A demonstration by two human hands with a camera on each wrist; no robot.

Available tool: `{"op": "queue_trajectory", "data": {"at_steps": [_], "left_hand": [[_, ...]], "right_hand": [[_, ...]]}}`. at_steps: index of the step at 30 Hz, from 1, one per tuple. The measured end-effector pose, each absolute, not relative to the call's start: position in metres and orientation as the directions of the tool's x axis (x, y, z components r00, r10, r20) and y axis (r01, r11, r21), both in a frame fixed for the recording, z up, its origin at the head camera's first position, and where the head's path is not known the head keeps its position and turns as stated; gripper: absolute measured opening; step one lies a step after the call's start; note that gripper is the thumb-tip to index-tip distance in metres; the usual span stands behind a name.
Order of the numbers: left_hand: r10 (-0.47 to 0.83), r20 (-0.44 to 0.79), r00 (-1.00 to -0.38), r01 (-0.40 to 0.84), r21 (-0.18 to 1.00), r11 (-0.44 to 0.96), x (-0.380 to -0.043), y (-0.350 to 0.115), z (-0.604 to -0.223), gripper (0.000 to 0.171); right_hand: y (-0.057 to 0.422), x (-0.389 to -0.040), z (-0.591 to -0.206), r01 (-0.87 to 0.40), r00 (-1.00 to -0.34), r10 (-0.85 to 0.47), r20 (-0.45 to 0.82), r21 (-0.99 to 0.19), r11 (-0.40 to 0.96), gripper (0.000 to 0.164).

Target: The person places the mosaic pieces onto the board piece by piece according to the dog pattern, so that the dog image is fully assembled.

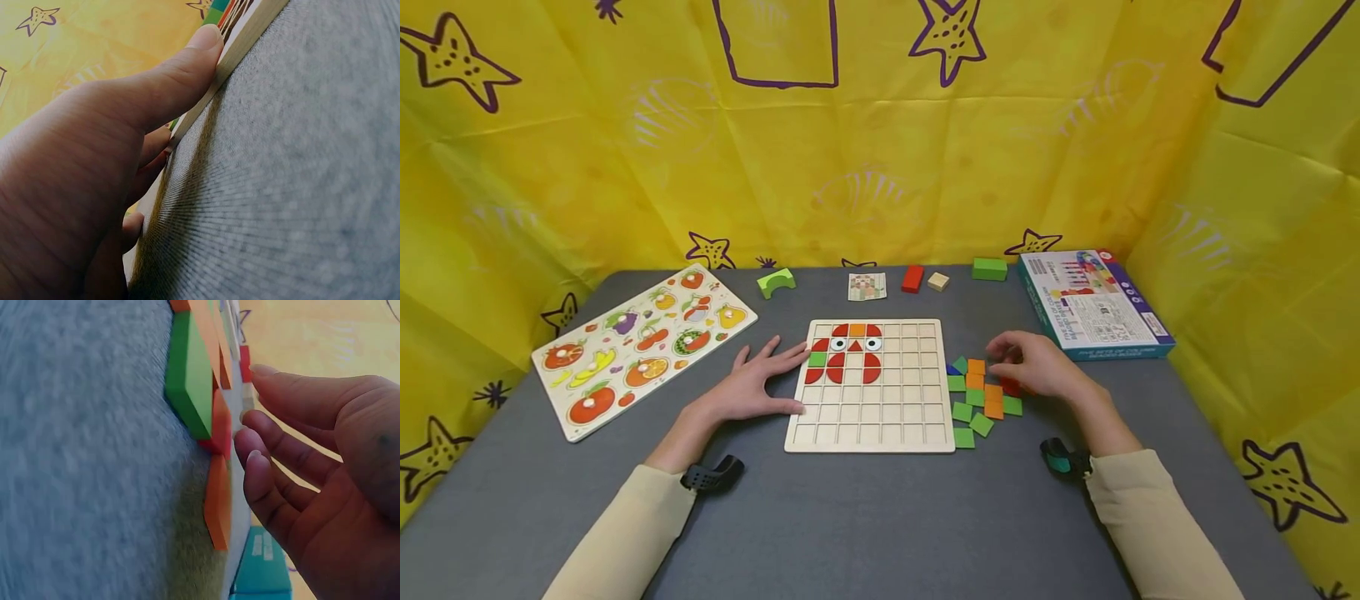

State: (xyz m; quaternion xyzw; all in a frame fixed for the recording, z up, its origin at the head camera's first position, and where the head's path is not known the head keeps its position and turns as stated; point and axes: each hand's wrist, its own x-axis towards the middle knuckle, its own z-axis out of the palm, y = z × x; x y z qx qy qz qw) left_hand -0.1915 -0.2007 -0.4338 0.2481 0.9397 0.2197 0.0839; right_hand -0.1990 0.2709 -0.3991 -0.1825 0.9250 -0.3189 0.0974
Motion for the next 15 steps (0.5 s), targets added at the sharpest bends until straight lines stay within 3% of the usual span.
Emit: {"op": "queue_trajectory", "data": {"at_steps": [8,15], "left_hand": [[0.505,-0.049,-0.862,0.428,0.463,0.776,-0.191,-0.201,-0.434,0.095],[0.503,-0.045,-0.863,0.428,0.464,0.776,-0.191,-0.201,-0.433,0.095]], "right_hand": [[0.256,-0.206,-0.406,-0.349,-0.887,-0.457,-0.062,-0.558,0.753,0.028],[0.248,-0.209,-0.402,-0.318,-0.893,-0.441,-0.092,-0.566,0.761,0.011]]}}
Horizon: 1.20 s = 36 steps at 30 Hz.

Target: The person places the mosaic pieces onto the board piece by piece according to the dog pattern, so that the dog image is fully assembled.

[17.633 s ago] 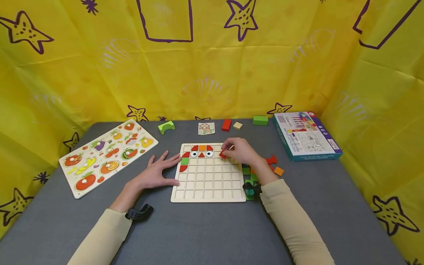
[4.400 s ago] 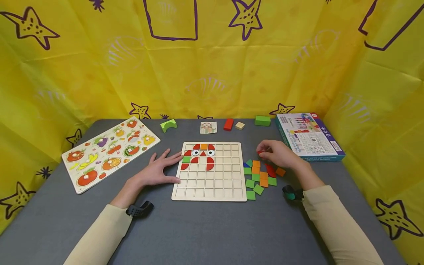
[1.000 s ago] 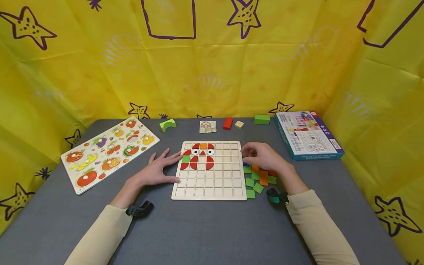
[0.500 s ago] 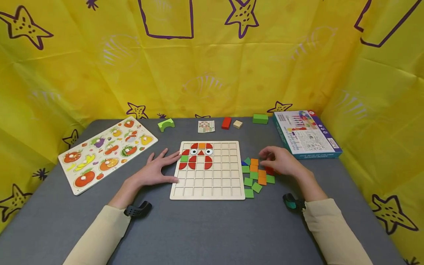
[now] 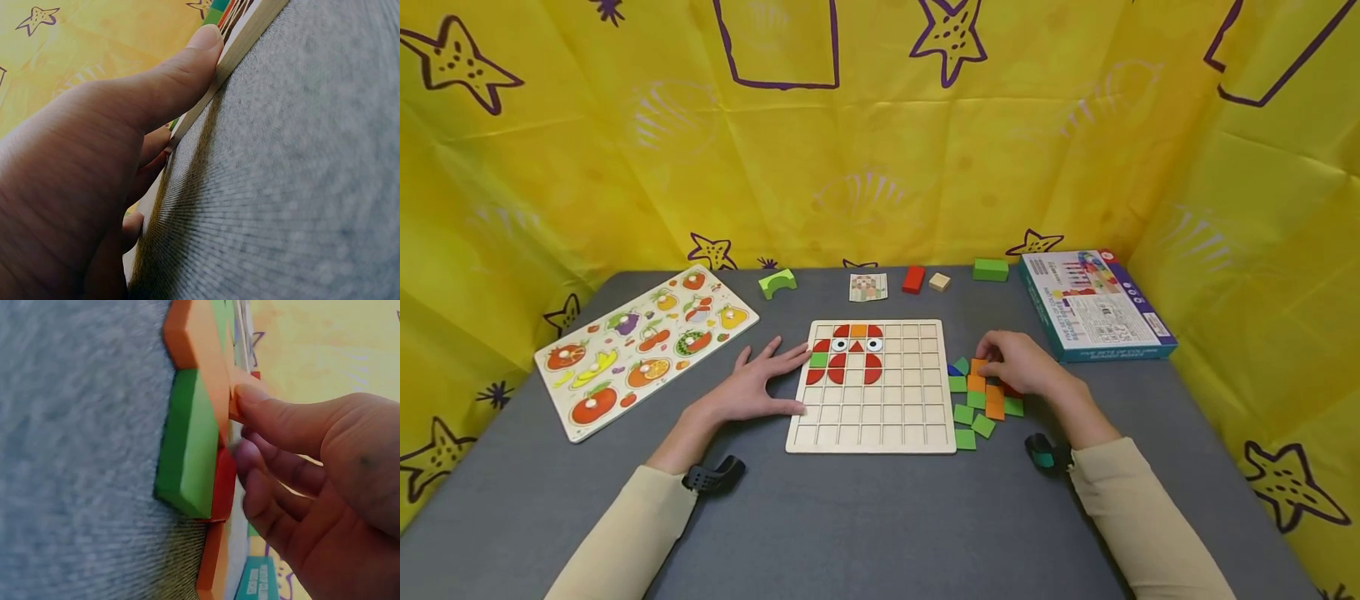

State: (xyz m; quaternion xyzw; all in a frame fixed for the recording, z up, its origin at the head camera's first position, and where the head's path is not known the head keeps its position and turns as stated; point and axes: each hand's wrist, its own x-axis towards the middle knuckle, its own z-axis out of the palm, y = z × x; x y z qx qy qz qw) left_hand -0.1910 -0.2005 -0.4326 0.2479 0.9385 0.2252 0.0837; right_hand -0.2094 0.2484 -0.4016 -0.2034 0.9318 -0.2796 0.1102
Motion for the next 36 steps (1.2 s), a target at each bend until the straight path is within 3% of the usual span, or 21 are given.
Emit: {"op": "queue_trajectory", "data": {"at_steps": [8,20,36], "left_hand": [[0.498,-0.054,-0.865,0.42,0.463,0.781,-0.191,-0.202,-0.433,0.096],[0.506,-0.051,-0.861,0.428,0.463,0.776,-0.191,-0.201,-0.432,0.097],[0.506,-0.049,-0.861,0.427,0.47,0.773,-0.192,-0.201,-0.431,0.096]], "right_hand": [[0.23,-0.212,-0.39,-0.332,-0.904,-0.427,-0.02,-0.596,0.731,0.007],[0.148,-0.22,-0.388,-0.417,-0.839,-0.544,0.028,-0.675,0.609,0.009],[0.083,-0.228,-0.397,-0.509,-0.765,-0.643,0.019,-0.63,0.587,0.01]]}}
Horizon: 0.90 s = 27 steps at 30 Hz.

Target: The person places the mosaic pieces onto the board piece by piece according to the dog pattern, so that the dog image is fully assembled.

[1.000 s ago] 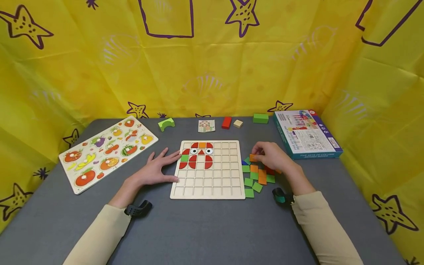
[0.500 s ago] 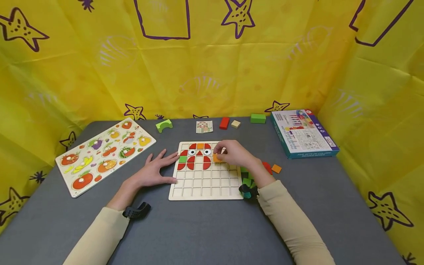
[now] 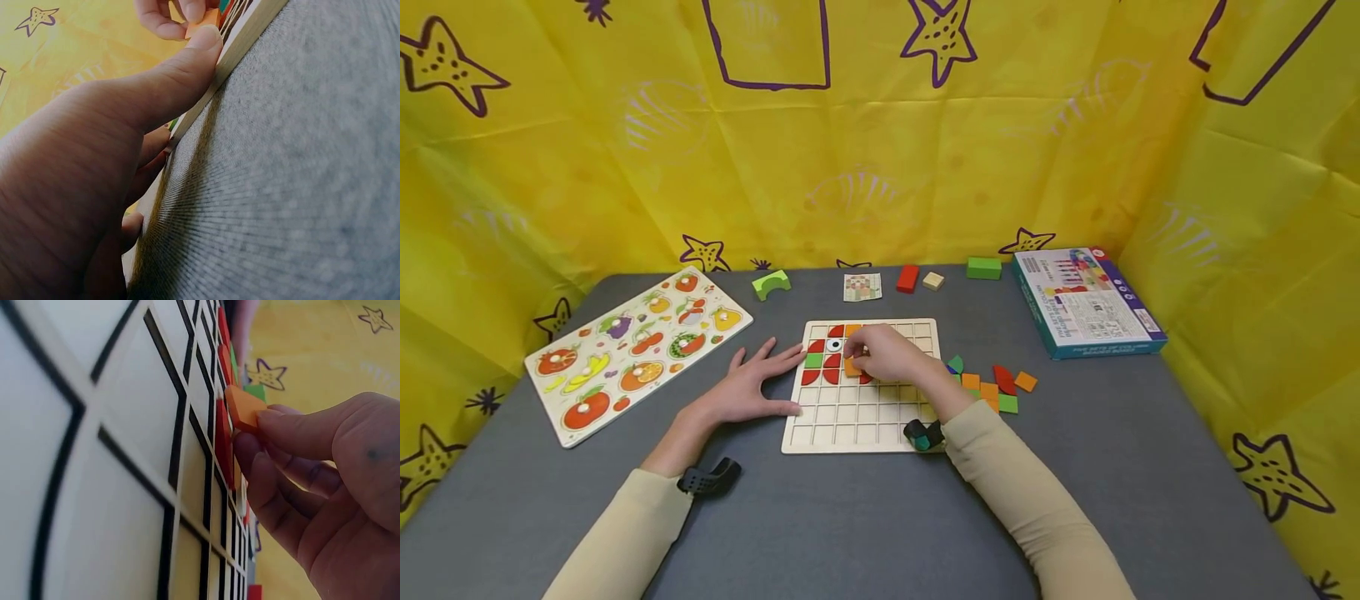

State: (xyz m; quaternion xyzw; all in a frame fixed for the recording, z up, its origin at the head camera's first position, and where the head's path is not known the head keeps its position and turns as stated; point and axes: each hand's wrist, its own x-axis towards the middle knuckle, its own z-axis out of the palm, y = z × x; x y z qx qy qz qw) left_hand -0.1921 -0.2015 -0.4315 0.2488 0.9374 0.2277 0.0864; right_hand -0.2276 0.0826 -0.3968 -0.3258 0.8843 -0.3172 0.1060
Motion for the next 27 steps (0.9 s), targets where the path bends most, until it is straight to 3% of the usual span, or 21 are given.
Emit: {"op": "queue_trajectory", "data": {"at_steps": [13,27], "left_hand": [[0.505,-0.054,-0.862,0.426,0.464,0.777,-0.192,-0.201,-0.431,0.095],[0.507,-0.048,-0.861,0.429,0.468,0.773,-0.192,-0.201,-0.432,0.096]], "right_hand": [[0.072,-0.224,-0.399,-0.568,-0.739,-0.674,-0.015,-0.524,0.634,0.003],[0.116,-0.222,-0.392,-0.449,-0.794,-0.608,-0.001,-0.674,0.587,0.015]]}}
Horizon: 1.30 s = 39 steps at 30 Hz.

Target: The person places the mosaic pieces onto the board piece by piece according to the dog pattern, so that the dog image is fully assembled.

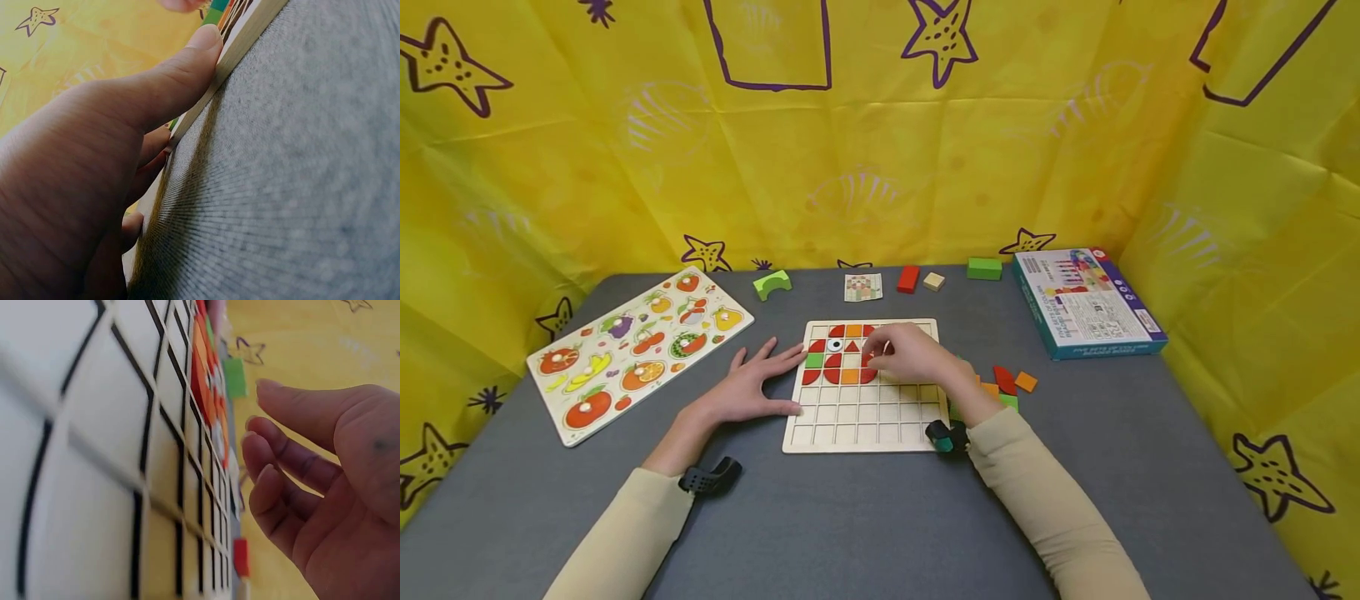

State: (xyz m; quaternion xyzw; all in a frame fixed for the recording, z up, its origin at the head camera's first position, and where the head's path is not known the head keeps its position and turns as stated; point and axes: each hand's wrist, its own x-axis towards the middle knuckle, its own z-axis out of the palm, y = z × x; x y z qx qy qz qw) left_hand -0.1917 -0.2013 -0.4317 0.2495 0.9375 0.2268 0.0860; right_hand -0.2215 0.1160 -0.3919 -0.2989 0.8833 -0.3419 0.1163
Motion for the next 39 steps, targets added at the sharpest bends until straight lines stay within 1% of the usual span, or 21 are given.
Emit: {"op": "queue_trajectory", "data": {"at_steps": [5,12,18,24,34,39], "left_hand": [[0.509,-0.044,-0.86,0.433,0.466,0.772,-0.192,-0.202,-0.433,0.095],[0.51,-0.039,-0.859,0.433,0.476,0.766,-0.191,-0.201,-0.432,0.095],[0.512,-0.036,-0.858,0.436,0.477,0.764,-0.19,-0.202,-0.432,0.096],[0.513,-0.029,-0.858,0.441,0.473,0.763,-0.191,-0.202,-0.433,0.096],[0.513,-0.029,-0.858,0.439,0.475,0.762,-0.191,-0.202,-0.432,0.096],[0.509,-0.035,-0.86,0.436,0.468,0.768,-0.191,-0.202,-0.433,0.096]], "right_hand": [[0.146,-0.217,-0.387,-0.442,-0.811,-0.584,0.013,-0.667,0.599,0.019],[0.193,-0.214,-0.39,-0.373,-0.858,-0.512,-0.035,-0.644,0.669,0.027],[0.226,-0.205,-0.394,-0.341,-0.872,-0.485,-0.072,-0.62,0.706,0.023],[0.248,-0.197,-0.395,-0.335,-0.874,-0.478,-0.089,-0.603,0.724,0.021],[0.278,-0.192,-0.396,-0.354,-0.887,-0.46,-0.045,-0.573,0.739,0.023],[0.284,-0.193,-0.397,-0.361,-0.882,-0.466,-0.064,-0.544,0.758,0.026]]}}
